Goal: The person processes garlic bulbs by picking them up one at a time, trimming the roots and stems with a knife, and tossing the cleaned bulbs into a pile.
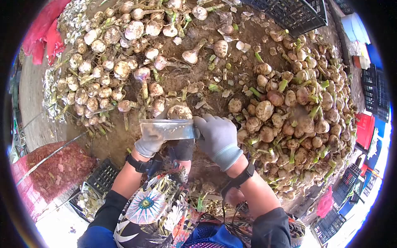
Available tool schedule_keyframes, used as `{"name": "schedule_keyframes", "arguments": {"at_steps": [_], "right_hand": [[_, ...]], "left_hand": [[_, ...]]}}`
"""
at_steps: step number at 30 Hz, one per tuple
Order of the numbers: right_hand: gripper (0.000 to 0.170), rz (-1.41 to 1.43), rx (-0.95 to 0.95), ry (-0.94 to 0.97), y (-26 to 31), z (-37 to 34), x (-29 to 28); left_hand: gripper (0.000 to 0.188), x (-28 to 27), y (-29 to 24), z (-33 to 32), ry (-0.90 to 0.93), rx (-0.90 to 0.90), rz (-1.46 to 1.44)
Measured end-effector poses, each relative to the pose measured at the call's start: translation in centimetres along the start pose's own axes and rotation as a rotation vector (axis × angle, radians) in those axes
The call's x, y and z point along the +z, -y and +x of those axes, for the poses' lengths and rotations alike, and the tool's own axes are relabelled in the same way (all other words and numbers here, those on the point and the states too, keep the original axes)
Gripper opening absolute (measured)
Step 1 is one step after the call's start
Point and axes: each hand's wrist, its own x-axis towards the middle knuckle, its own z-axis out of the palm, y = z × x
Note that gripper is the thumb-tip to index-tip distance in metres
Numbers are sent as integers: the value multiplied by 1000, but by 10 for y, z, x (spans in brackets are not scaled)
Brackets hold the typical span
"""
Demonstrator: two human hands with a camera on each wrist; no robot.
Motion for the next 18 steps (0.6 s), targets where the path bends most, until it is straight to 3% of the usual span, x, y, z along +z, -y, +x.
{"name": "schedule_keyframes", "arguments": {"at_steps": [1,3,6,10,12,13,15,16,17,18], "right_hand": [[29,2,1,1,2,0,-1],[28,-54,-3,80,6,3,-4],[26,-35,6,80,2,1,9],[28,1,25,51,2,-4,22],[27,10,62,-24,3,-7,26],[27,11,65,-26,-12,-7,30],[23,-26,528,213,-49,-4,40],[23,-22,503,218,-47,-2,43],[22,122,528,103,-43,-13,43],[21,256,563,-38,-43,-23,38]], "left_hand": [[100,1,-5,0,-1,-2,0],[106,2,-18,3,-12,-73,270],[107,0,-25,7,94,-39,334],[112,-14,-22,1,101,-86,369],[84,-17,-22,-10,42,-291,261],[84,-4,-31,-9,45,-293,264],[83,34,-55,-7,382,-169,526],[81,34,-50,-8,234,15,792],[74,40,-61,-2,116,-149,580],[72,35,-51,-3,52,-125,515]]}}
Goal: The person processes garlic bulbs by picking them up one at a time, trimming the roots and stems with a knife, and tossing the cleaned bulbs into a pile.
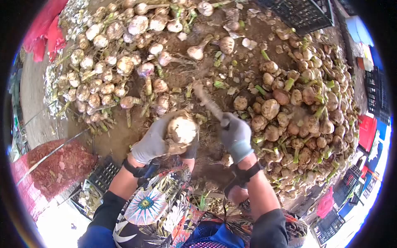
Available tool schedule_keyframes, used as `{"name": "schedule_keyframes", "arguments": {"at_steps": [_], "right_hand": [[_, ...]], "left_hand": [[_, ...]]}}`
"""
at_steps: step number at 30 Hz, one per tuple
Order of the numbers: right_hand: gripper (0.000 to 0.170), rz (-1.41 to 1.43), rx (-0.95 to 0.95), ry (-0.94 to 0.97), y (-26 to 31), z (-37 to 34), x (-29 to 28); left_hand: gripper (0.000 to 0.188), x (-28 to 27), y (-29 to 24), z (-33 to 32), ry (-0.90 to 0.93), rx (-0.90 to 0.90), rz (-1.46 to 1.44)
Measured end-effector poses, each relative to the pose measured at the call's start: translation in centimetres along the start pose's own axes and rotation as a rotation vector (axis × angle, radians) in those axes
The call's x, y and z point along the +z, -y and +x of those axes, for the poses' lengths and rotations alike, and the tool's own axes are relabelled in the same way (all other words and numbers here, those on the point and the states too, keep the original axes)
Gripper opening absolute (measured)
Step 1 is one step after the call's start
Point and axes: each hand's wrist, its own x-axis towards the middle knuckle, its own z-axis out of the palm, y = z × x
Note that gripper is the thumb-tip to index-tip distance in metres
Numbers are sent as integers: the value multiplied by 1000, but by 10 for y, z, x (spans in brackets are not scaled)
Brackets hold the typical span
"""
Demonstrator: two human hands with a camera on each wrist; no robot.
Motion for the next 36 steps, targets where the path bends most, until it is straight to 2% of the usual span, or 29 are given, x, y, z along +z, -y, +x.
{"name": "schedule_keyframes", "arguments": {"at_steps": [1,3,5,6,7,9,10,11,13,14,15,17,18,19,21,22,23,24,25,26,27,29,30,31,32,33,35,36], "right_hand": [[26,42,-31,-1,9,-8,-3],[28,86,-140,-12,23,-17,1],[29,293,-53,136,26,-17,6],[29,349,-40,171,28,-16,7],[30,405,-27,205,30,-13,6],[28,328,-63,206,36,-9,3],[26,249,-96,206,41,-6,-1],[26,253,-96,201,48,-4,-6],[24,186,-327,205,58,0,-15],[23,104,-220,253,52,3,-13],[23,-46,-140,354,32,17,-5],[22,52,-120,332,-5,11,8],[23,89,-40,289,-13,5,16],[26,185,57,324,-31,0,28],[27,234,132,377,-50,-10,37],[27,237,132,373,-55,-13,44],[27,448,207,325,-56,-17,53],[28,659,278,274,-54,-16,59],[28,662,274,278,-50,-12,62],[28,630,242,256,-47,-6,62],[28,594,216,233,-46,-4,58],[32,523,163,163,-45,4,42],[36,494,132,118,-42,10,33],[24,890,368,175,-10,4,-6],[21,903,388,93,-13,7,-14],[18,906,413,24,-18,10,-18],[22,884,440,-7,-15,20,-20],[23,958,444,-4,-10,26,-19]], "left_hand": [[70,-1,10,-2,-68,3,-65],[66,-5,7,-1,-58,36,32],[82,-6,16,4,-17,101,162],[65,2,24,0,-135,65,2],[65,3,21,0,-135,65,5],[40,6,12,1,-74,202,617],[26,7,10,4,-47,285,744],[26,7,8,6,-44,287,749],[24,7,6,8,99,492,1094],[18,6,-1,8,171,455,1253],[18,2,0,7,176,459,1254],[18,-8,6,8,180,538,1258],[17,-10,5,10,157,484,1168],[17,-9,0,15,167,482,1167],[21,-8,-14,27,47,319,766],[25,2,-10,42,-59,369,539],[23,23,-44,58,-117,246,193],[26,41,-57,79,-53,400,315],[60,64,-70,97,440,255,308],[66,100,-70,116,304,920,313],[51,114,-101,108,175,738,131],[45,100,-112,144,64,816,367],[45,78,-110,158,-43,708,643],[46,45,-95,173,-150,587,913],[53,11,-59,198,-342,749,1248],[58,-11,-43,207,-318,452,1437],[61,-57,-3,224,-178,-104,1475],[61,-61,-1,214,-177,-113,1472]]}}
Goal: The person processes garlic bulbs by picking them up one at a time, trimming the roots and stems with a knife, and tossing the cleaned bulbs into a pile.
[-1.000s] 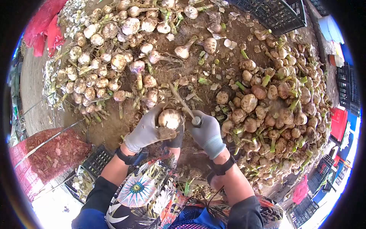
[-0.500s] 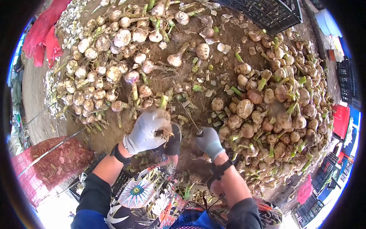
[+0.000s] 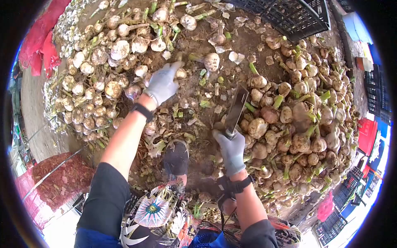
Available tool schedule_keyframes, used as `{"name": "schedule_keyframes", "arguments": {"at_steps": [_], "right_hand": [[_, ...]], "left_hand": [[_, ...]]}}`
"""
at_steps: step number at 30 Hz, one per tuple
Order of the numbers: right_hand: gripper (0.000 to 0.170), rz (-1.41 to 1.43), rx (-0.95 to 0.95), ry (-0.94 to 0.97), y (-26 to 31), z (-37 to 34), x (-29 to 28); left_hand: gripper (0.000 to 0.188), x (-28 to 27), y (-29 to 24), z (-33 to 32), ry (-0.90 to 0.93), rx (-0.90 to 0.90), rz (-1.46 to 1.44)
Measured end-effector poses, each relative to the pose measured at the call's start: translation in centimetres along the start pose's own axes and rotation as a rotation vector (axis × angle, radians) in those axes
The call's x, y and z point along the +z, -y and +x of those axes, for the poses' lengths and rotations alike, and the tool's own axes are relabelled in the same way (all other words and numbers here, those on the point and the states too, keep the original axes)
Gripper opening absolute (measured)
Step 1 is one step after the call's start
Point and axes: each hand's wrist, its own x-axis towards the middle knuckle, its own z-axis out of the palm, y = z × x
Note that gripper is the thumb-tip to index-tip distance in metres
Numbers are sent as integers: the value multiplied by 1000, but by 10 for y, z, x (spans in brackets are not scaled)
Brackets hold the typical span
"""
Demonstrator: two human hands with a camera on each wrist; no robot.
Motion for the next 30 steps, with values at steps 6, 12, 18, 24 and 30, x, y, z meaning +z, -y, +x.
{"name": "schedule_keyframes", "arguments": {"at_steps": [6,12,18,24,30], "right_hand": [[31,346,-142,151,26,12,44],[29,227,-106,275,19,2,63],[25,-803,-850,101,19,-33,50],[15,-1238,-872,163,28,-57,58],[7,-1151,-757,175,8,-39,49]], "left_hand": [[63,11,-19,-103,-128,108,-1028],[68,24,-39,-157,-186,151,-1356],[66,19,-27,-182,50,-130,-1747],[71,54,-17,-205,-141,13,-1440],[67,16,-19,-213,-10,-52,-1729]]}}
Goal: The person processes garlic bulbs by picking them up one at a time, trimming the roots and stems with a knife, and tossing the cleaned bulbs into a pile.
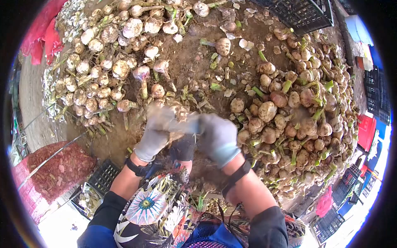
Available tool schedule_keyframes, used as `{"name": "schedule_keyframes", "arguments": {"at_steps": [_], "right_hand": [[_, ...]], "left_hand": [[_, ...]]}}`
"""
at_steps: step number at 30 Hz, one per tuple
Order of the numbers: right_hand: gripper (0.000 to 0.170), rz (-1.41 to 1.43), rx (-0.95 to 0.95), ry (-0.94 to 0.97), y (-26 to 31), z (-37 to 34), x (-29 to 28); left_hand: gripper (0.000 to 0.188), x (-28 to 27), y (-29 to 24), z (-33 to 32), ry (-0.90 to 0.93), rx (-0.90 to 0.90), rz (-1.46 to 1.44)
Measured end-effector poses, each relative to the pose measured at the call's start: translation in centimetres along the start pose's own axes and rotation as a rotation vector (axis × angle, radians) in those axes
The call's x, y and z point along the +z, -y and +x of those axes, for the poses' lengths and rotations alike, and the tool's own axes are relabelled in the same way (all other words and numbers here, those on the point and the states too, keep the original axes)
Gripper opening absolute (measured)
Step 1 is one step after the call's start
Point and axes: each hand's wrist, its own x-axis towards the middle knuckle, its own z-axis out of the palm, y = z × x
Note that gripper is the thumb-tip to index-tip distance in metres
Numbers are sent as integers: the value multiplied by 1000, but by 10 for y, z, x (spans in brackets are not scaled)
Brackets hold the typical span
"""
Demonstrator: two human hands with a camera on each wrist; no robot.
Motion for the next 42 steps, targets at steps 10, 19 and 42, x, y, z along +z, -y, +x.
{"name": "schedule_keyframes", "arguments": {"at_steps": [10,19,42], "right_hand": [[28,448,256,60,-10,10,3],[30,505,574,327,-85,-32,46],[32,1407,440,-8,-14,47,4]], "left_hand": [[29,7,-21,17,237,402,1123],[52,25,-44,36,-196,463,675],[48,22,5,53,-24,-11,41]]}}
